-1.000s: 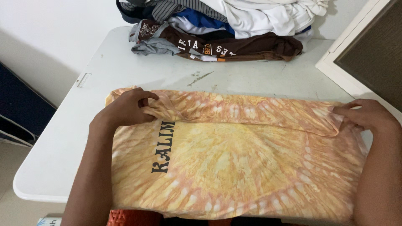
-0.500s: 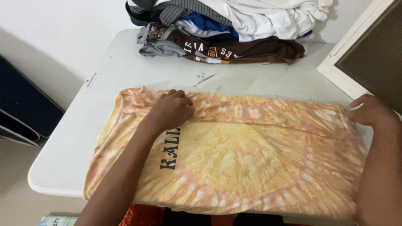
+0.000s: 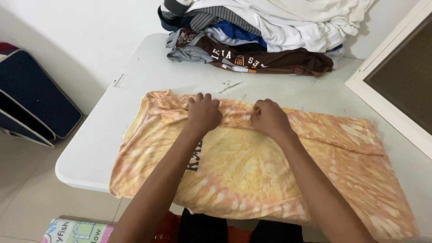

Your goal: The person folds a red shirt on a table, places it inside a storage bin, and then spreads a yellow tie-dye shirt flat on the table.

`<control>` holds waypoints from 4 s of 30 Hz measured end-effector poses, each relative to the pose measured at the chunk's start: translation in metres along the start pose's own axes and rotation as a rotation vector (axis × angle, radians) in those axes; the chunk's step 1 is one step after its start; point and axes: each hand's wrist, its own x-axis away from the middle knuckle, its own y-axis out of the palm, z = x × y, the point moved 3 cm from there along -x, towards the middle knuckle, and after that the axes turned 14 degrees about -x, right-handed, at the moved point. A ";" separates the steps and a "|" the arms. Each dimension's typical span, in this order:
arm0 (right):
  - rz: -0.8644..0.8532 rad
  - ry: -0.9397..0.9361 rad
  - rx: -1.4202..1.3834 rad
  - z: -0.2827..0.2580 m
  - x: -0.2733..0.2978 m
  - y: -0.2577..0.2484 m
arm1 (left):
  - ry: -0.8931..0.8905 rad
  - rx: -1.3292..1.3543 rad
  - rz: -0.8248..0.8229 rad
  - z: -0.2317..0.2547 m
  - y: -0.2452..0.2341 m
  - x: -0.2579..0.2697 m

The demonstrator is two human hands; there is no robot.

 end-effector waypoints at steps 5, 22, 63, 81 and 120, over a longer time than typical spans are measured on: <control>-0.025 -0.333 -0.093 -0.048 -0.008 0.032 | -0.058 -0.011 0.002 -0.013 -0.011 0.020; -0.214 -0.350 -0.171 -0.096 -0.028 0.096 | -0.355 0.140 -0.223 -0.085 -0.058 0.053; -0.096 -0.293 -0.043 -0.103 -0.032 0.133 | -0.676 0.210 -0.246 -0.185 0.021 0.026; -0.102 0.784 0.293 0.116 0.042 -0.052 | -0.301 0.093 -0.606 -0.042 -0.021 0.031; 0.064 -0.336 -0.328 -0.056 -0.112 0.083 | -0.693 0.269 0.027 -0.190 0.042 -0.012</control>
